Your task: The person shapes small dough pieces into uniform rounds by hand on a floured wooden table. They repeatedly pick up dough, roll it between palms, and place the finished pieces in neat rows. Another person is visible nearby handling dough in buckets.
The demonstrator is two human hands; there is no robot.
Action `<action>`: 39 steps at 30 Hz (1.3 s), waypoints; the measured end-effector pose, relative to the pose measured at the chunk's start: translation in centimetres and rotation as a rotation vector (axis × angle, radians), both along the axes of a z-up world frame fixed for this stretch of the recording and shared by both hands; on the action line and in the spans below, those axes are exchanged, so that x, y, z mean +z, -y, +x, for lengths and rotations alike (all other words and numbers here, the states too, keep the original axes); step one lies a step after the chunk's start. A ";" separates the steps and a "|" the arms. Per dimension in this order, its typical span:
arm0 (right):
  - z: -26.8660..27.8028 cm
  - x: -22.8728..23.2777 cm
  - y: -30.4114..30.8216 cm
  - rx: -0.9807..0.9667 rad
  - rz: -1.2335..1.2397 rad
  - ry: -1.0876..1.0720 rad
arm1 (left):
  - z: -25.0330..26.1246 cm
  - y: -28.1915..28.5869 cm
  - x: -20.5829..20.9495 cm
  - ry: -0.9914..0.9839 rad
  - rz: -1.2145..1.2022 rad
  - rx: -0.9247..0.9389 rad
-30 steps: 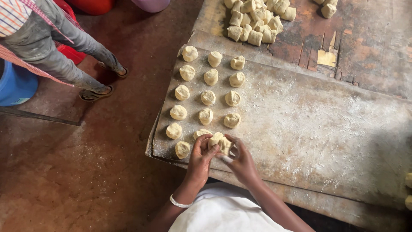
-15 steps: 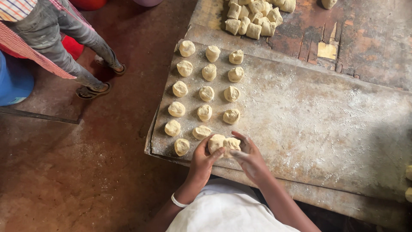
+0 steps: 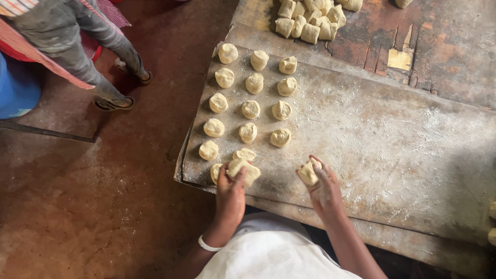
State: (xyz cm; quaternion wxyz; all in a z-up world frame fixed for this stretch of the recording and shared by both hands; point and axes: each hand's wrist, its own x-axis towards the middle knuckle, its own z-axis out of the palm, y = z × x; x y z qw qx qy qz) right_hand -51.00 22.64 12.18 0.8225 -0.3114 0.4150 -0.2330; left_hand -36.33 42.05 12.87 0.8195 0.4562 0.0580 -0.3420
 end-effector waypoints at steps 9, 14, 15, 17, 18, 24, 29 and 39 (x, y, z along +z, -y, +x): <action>4.0 -5.2 -2.7 0.548 -1.235 -0.532 | 1.3 -0.9 1.5 -0.028 -0.146 0.071; 3.3 -3.6 -2.2 0.733 -1.525 -0.650 | 1.8 -2.3 1.5 0.011 -0.113 0.089; 3.0 -3.0 -1.8 0.750 -1.585 -0.630 | 1.9 -2.6 1.5 0.006 -0.121 0.099; 3.0 -1.9 -1.2 0.793 -1.634 -0.583 | 2.2 -3.0 1.3 0.010 -0.139 0.109; 3.1 -1.5 -1.0 0.819 -1.619 -0.557 | 2.3 -3.2 1.3 0.018 -0.145 0.107; 4.1 0.2 -1.2 0.871 -1.610 -0.687 | 1.8 -3.2 0.5 -0.001 -0.094 -0.009; 4.2 1.2 -0.6 0.899 -1.450 -0.630 | 0.1 -3.1 -1.1 -0.024 -0.086 -0.194; 3.9 0.9 -0.6 0.787 -1.551 -0.521 | -3.3 -3.2 -3.4 0.029 0.003 -0.380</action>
